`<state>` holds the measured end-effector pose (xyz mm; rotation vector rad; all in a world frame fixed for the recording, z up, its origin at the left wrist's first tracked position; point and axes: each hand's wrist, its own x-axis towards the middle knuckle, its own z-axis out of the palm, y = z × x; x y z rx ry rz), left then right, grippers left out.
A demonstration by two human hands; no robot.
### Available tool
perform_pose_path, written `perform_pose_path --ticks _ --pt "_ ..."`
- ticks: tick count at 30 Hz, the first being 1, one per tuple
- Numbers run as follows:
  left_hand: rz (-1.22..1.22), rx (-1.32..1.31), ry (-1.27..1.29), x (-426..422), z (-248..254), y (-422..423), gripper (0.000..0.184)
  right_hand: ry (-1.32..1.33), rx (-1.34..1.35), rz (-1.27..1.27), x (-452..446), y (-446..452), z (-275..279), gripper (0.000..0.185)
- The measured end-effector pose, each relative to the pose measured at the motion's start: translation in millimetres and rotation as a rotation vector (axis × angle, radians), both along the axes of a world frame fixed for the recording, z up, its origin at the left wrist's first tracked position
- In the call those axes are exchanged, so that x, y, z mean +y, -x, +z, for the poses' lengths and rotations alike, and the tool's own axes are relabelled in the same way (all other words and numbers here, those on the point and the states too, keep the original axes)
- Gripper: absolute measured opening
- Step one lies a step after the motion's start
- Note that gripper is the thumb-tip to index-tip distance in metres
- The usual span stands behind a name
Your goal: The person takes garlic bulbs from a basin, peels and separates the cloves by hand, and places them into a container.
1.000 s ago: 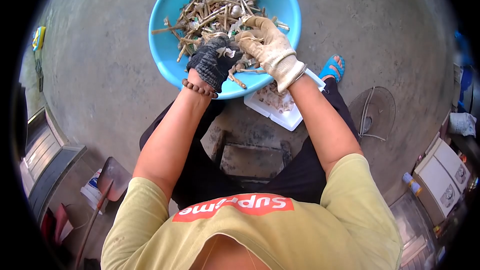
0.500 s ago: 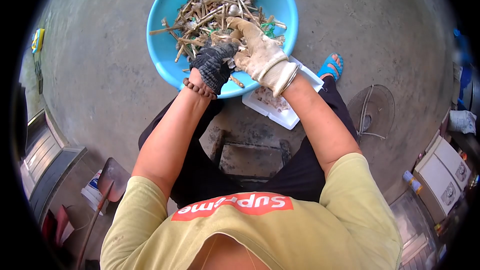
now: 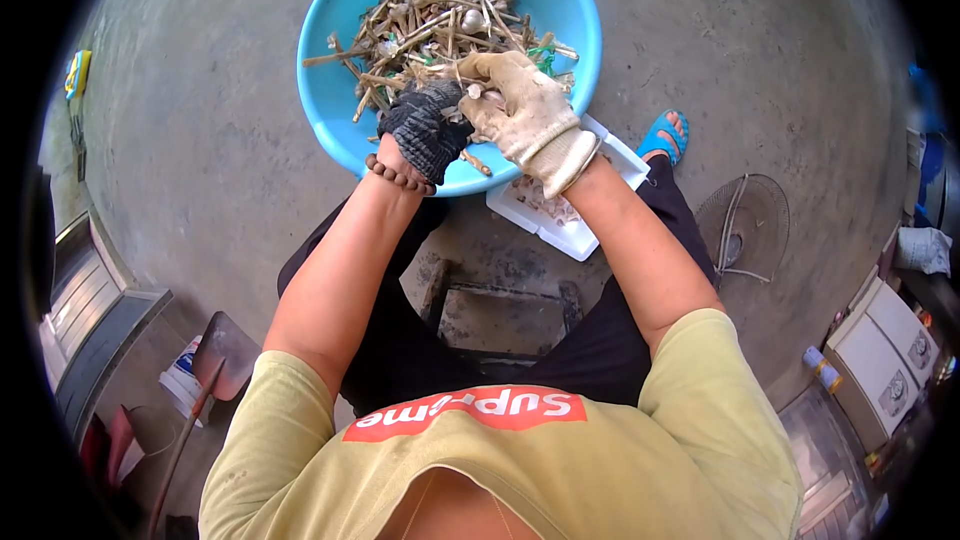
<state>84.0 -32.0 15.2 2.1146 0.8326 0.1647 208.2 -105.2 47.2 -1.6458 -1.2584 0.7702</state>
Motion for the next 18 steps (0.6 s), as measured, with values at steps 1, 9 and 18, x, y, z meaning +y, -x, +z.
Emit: perform_pose_path --ticks 1,9,18 --pt "-0.017 0.002 -0.026 0.4 -1.5 -0.1 0.02 0.001 0.0 0.0 -0.4 0.8 2.1 0.025" --pt "-0.097 0.157 -0.244 -0.4 -2.9 -1.5 0.022 0.359 0.571 -0.093 2.5 -11.1 20.7 0.023" --pt "-0.175 0.294 -0.241 4.9 15.6 -3.9 0.02 0.216 0.726 -0.152 5.6 -28.8 22.5 0.028"
